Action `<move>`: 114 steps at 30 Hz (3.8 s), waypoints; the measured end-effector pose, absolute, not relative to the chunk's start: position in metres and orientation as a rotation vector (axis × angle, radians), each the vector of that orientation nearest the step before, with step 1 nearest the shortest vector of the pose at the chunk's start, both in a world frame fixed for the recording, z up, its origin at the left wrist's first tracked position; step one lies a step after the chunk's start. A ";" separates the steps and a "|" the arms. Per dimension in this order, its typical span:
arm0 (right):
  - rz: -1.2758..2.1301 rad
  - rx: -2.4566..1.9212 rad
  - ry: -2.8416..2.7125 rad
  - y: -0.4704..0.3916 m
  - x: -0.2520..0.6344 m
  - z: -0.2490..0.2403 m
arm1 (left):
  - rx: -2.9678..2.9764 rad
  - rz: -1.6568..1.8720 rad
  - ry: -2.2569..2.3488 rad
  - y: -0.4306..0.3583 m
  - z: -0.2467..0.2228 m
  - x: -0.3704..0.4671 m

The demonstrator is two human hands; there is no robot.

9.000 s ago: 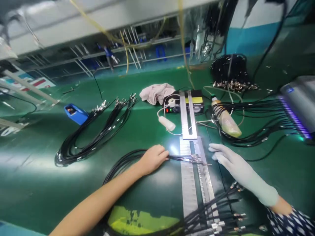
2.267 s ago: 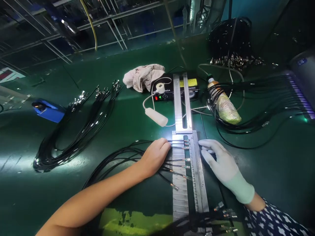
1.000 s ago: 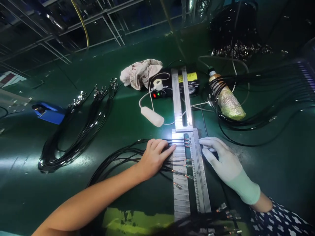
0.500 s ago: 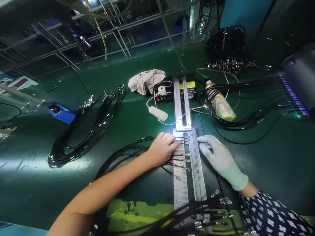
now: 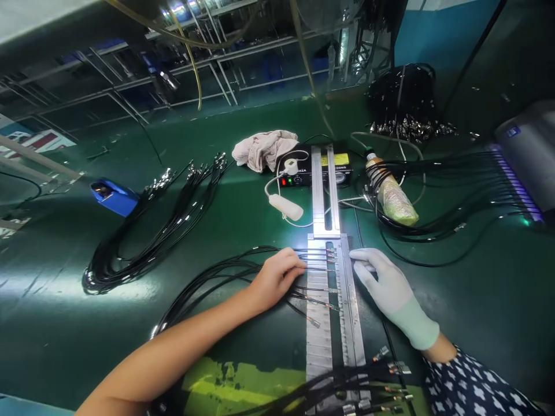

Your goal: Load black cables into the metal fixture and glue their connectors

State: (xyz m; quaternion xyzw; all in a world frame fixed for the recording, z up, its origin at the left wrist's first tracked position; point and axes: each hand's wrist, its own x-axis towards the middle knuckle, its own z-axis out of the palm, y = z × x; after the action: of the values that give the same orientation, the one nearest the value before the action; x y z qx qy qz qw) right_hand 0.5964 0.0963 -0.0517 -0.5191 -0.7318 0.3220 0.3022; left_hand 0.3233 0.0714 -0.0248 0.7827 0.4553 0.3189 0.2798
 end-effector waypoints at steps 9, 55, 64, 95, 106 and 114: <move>0.843 -1.393 -1.955 0.095 0.596 -0.047 | 2.554 0.575 1.103 0.086 -0.034 0.313; 0.872 -1.441 -1.972 0.082 0.598 -0.040 | 2.366 0.477 1.075 0.079 -0.021 0.316; 0.855 -1.423 -1.982 0.084 0.599 -0.043 | 2.347 0.452 1.058 0.084 -0.024 0.321; 0.845 -1.378 -1.999 0.081 0.600 -0.041 | 2.410 0.020 1.203 0.040 0.001 0.306; 0.809 -1.398 -2.018 0.083 0.597 -0.038 | 2.009 0.401 1.228 0.036 0.006 0.299; 0.851 -1.443 -2.023 0.082 0.600 -0.038 | 2.042 0.714 1.194 0.050 -0.026 0.332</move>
State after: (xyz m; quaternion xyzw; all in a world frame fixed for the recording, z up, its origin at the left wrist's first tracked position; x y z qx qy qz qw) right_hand 0.5997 0.0822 -0.0383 -0.5311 -0.7450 0.3132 0.2546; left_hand 0.3324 0.0498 -0.0258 0.7804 0.4563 0.2729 0.3292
